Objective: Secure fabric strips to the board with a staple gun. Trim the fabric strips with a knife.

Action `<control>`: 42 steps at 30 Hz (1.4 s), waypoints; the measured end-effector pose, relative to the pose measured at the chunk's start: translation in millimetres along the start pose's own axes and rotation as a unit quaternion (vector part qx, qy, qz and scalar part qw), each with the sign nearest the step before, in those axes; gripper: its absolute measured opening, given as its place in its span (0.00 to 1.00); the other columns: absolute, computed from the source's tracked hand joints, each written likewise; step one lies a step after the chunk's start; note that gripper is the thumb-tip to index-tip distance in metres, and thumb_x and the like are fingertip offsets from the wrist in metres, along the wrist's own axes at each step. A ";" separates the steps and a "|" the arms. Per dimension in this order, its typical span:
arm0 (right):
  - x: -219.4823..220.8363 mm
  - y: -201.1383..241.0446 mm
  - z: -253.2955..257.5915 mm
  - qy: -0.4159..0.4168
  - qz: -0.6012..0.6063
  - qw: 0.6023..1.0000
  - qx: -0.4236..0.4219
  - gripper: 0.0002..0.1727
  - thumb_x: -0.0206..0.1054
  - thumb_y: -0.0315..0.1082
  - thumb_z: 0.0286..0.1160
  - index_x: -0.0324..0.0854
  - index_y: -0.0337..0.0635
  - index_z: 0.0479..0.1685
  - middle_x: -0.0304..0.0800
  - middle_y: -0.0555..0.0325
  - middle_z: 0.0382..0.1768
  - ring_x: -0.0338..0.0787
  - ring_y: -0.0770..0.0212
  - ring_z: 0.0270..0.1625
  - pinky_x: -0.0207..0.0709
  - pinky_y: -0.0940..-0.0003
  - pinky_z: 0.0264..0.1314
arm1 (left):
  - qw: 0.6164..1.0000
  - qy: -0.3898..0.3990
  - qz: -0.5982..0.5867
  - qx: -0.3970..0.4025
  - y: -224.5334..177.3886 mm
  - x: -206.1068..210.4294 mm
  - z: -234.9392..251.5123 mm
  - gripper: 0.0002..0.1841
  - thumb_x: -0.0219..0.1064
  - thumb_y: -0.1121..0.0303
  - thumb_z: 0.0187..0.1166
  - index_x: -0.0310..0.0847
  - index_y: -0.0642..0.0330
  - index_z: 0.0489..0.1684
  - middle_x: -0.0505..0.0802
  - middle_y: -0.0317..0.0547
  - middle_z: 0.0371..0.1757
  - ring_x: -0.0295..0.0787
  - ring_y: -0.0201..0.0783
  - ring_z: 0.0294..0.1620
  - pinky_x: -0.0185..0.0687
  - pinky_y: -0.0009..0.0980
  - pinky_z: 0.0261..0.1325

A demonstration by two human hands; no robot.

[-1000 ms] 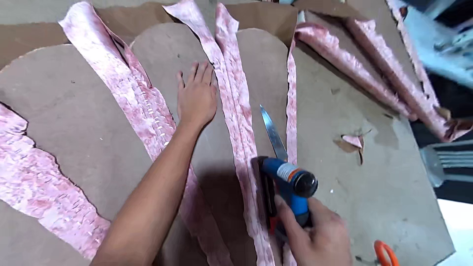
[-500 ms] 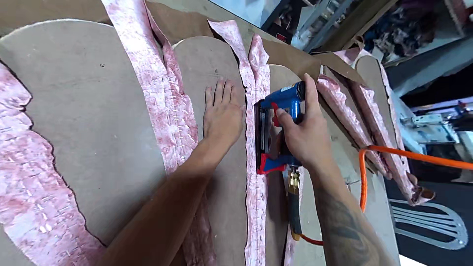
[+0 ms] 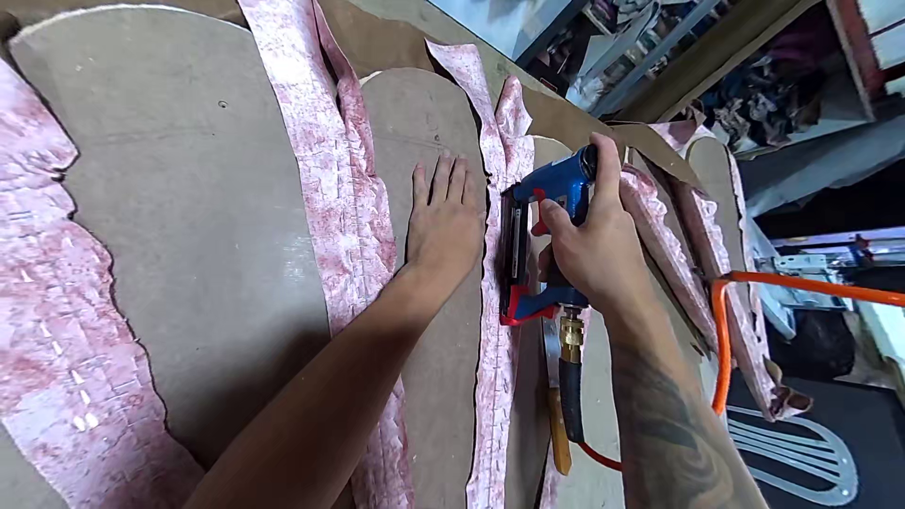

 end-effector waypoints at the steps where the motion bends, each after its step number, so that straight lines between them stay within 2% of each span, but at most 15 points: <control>1: -0.5 -0.5 -2.2 0.001 0.000 1.000 0.002 0.46 0.64 0.44 0.87 0.33 0.84 0.94 0.90 0.50 0.41 0.90 0.53 0.20 0.89 0.50 0.19 | 1.000 -0.002 -0.002 0.001 0.2 0.4 0.3 0.36 0.42 0.45 0.93 0.54 0.61 0.94 0.53 0.48 0.98 0.35 0.51 0.99 0.24 0.66 0.94; 10: -1.0 -15.5 -26.2 0.000 -0.011 1.000 -0.015 0.46 0.65 0.46 0.86 0.35 0.83 0.94 0.93 0.57 0.39 0.92 0.56 0.22 0.90 0.53 0.20 | 1.000 0.002 0.000 0.004 -0.8 0.3 -0.6 0.36 0.43 0.46 0.93 0.52 0.60 0.95 0.52 0.46 0.98 0.33 0.51 0.99 0.22 0.66 0.94; 13: -0.5 -19.5 -37.3 -0.001 -0.021 1.000 -0.023 0.44 0.62 0.47 0.87 0.35 0.79 0.95 0.91 0.57 0.34 0.90 0.57 0.18 0.86 0.54 0.16 | 1.000 -0.003 -0.003 0.007 -0.4 0.5 -1.4 0.35 0.43 0.47 0.93 0.53 0.59 0.94 0.53 0.46 0.98 0.33 0.51 0.99 0.22 0.66 0.94; 21: -0.3 -24.1 -51.9 -0.001 -0.029 0.999 -0.018 0.46 0.64 0.46 0.86 0.34 0.79 0.95 0.92 0.56 0.36 0.91 0.56 0.20 0.88 0.52 0.18 | 1.000 0.003 -0.006 0.007 -1.1 -1.1 -1.5 0.35 0.43 0.47 0.93 0.53 0.59 0.95 0.52 0.46 0.98 0.33 0.50 0.99 0.22 0.67 0.94; 27: 0.7 -25.2 -65.5 0.000 -0.036 0.999 -0.010 0.45 0.64 0.47 0.87 0.34 0.78 0.95 0.92 0.57 0.33 0.91 0.57 0.19 0.88 0.53 0.16 | 1.000 0.012 -0.006 0.009 -2.5 -1.5 -1.4 0.34 0.42 0.51 0.93 0.52 0.60 0.95 0.52 0.47 0.98 0.32 0.52 0.99 0.20 0.68 0.93; 30: 0.0 -24.7 -76.6 0.004 -0.049 0.999 -0.011 0.45 0.62 0.50 0.87 0.34 0.76 0.95 0.91 0.60 0.28 0.87 0.59 0.14 0.82 0.56 0.10 | 1.000 0.016 -0.010 0.010 -3.1 -3.2 -1.7 0.33 0.43 0.52 0.93 0.52 0.60 0.95 0.52 0.47 0.98 0.31 0.51 0.99 0.20 0.67 0.93; 34: -6.6 -26.5 -94.7 -0.015 -0.058 0.998 -0.024 0.48 0.63 0.48 0.86 0.31 0.79 0.97 0.88 0.57 0.27 0.85 0.59 0.14 0.83 0.53 0.12 | 1.000 0.008 -0.005 0.027 2.2 -1.9 -2.1 0.34 0.39 0.50 0.93 0.52 0.58 0.95 0.52 0.45 0.98 0.32 0.51 0.99 0.22 0.66 0.94; 36: -16.8 -31.5 -134.0 -0.078 -0.100 0.991 -0.050 0.48 0.64 0.46 0.83 0.34 0.73 0.98 0.88 0.59 0.26 0.84 0.61 0.14 0.83 0.53 0.14 | 0.999 0.012 0.008 0.045 11.2 -3.4 -2.8 0.35 0.36 0.45 0.93 0.50 0.54 0.96 0.51 0.41 0.98 0.31 0.47 0.99 0.23 0.64 0.95; 37: -24.0 -36.8 -162.6 -0.111 -0.119 0.985 -0.056 0.49 0.65 0.45 0.80 0.38 0.65 0.99 0.90 0.58 0.29 0.84 0.63 0.17 0.82 0.55 0.16 | 0.999 0.010 0.018 0.049 15.0 -4.6 -3.2 0.36 0.34 0.43 0.93 0.50 0.53 0.97 0.50 0.39 0.99 0.31 0.46 0.99 0.24 0.63 0.95; 39: -42.4 -56.0 -225.6 -0.129 -0.123 0.984 -0.015 0.50 0.69 0.41 0.76 0.44 0.45 0.97 0.94 0.51 0.39 0.90 0.63 0.25 0.88 0.56 0.24 | 0.998 -0.002 0.035 0.054 14.6 -2.6 -3.9 0.36 0.32 0.43 0.93 0.49 0.54 0.97 0.50 0.40 0.99 0.32 0.48 0.99 0.26 0.65 0.95; 40: -47.4 -72.2 -255.0 -0.124 -0.120 0.985 0.023 0.49 0.71 0.40 0.72 0.49 0.36 0.94 0.95 0.49 0.40 0.92 0.61 0.27 0.89 0.54 0.28 | 0.998 -0.017 0.042 0.050 12.2 -0.5 -1.5 0.36 0.31 0.44 0.93 0.51 0.53 0.96 0.52 0.40 0.98 0.34 0.49 0.99 0.28 0.66 0.94; 42: -46.2 -112.5 -312.6 -0.096 -0.136 0.981 0.096 0.39 0.72 0.39 0.67 0.70 0.27 0.79 0.94 0.46 0.32 0.93 0.52 0.27 0.87 0.47 0.30 | 0.998 -0.021 0.058 0.027 5.1 4.1 4.7 0.36 0.30 0.44 0.91 0.50 0.51 0.97 0.52 0.37 0.98 0.34 0.48 0.99 0.28 0.68 0.93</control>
Point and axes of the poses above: each hand's wrist, its own z-axis towards the middle knuckle, its own x-axis out of the palm, y = z × x, the point moved 1 cm from there along z, towards the middle knuckle
